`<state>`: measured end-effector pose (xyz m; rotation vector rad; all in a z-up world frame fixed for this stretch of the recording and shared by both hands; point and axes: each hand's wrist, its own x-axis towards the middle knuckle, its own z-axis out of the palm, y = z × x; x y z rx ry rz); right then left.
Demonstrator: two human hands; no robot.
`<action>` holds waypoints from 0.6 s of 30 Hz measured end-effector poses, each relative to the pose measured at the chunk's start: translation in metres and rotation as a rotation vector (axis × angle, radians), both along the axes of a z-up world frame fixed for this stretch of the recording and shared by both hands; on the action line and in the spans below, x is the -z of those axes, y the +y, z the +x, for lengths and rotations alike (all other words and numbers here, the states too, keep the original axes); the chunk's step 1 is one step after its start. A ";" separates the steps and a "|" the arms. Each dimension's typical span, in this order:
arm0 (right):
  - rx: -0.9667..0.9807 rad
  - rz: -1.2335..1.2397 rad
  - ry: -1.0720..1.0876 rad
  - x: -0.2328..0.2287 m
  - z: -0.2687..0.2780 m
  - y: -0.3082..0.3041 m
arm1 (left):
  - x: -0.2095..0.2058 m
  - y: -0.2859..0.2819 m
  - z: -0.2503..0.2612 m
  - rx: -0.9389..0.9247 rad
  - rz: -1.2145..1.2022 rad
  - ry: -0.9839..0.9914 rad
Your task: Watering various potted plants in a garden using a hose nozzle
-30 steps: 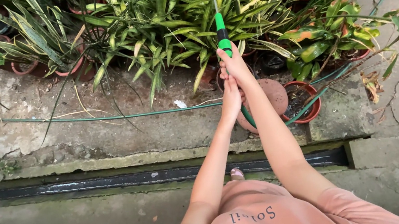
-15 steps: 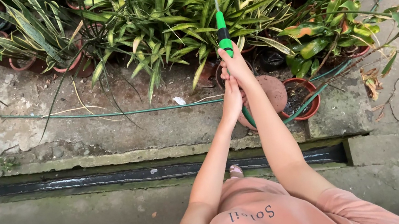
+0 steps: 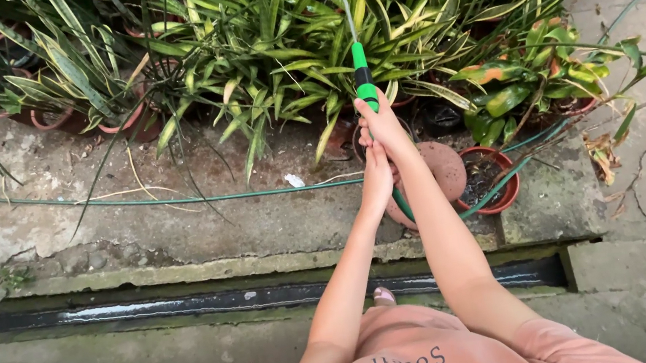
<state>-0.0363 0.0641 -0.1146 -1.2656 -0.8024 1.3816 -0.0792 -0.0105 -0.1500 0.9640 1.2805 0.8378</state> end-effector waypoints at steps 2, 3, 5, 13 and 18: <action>0.002 -0.001 -0.002 0.001 0.000 0.001 | 0.000 0.001 0.000 -0.002 0.003 -0.001; 0.003 -0.004 -0.004 0.002 0.000 0.000 | 0.001 0.001 -0.001 -0.006 0.003 -0.001; 0.001 0.006 0.004 0.000 0.000 -0.001 | -0.027 -0.010 -0.006 0.007 -0.004 0.016; -0.003 0.007 0.010 -0.009 -0.001 -0.008 | -0.032 -0.014 -0.004 0.019 -0.024 0.043; -0.001 0.007 0.007 -0.005 -0.001 -0.007 | -0.027 -0.012 -0.004 0.012 -0.016 0.028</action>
